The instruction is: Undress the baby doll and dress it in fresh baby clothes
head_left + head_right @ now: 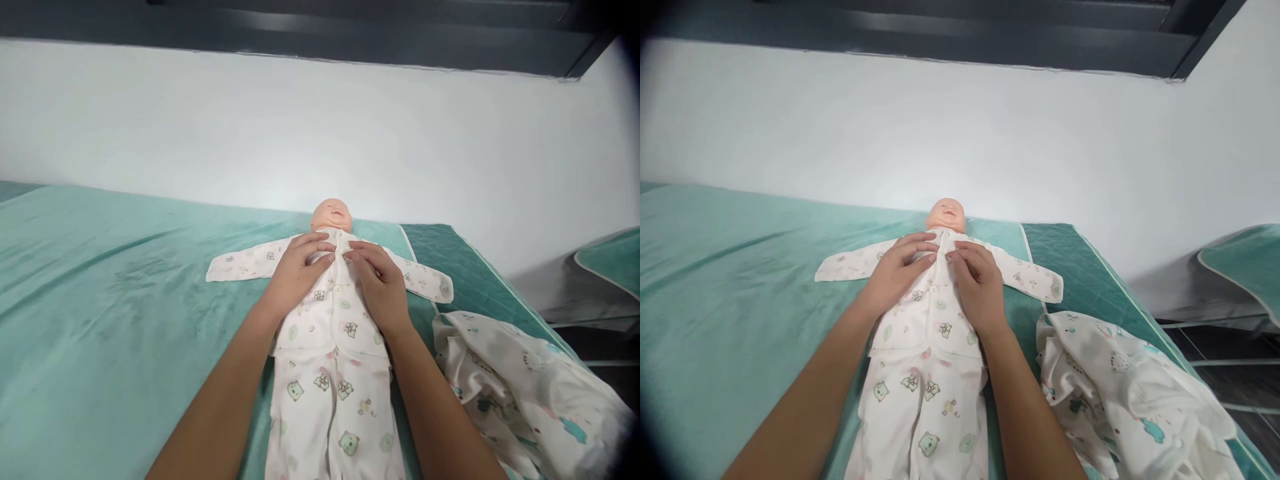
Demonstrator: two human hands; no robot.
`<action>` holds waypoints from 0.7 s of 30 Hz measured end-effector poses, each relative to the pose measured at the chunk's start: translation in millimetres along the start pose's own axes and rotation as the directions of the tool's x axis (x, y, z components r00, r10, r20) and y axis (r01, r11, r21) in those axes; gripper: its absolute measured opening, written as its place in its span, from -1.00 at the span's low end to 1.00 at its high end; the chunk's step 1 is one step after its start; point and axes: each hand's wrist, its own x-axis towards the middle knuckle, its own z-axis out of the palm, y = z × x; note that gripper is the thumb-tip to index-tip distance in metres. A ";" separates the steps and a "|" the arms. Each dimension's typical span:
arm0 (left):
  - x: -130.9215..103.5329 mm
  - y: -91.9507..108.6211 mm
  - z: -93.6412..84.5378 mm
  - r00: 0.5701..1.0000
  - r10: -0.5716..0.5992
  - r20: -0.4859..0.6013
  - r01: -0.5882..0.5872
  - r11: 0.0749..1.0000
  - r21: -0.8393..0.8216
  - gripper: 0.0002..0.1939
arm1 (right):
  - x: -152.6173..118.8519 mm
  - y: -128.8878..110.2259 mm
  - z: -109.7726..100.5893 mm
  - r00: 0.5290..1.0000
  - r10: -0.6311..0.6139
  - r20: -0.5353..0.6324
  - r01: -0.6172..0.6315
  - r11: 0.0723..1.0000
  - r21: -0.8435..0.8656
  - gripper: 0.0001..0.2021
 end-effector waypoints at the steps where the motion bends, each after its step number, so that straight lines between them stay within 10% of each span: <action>1: -0.1 -0.3 -0.2 1.000 -0.006 0.010 0.006 1.000 -0.016 -0.80 | -0.2 -0.2 -0.3 1.000 -0.006 0.000 0.006 1.000 -0.004 -0.83; 21: 4.8 -4.2 3.0 1.000 -0.006 -0.019 0.004 0.996 -0.088 -0.87 | -1.7 -3.0 -1.6 0.984 -0.123 0.132 0.137 0.985 -0.103 -0.78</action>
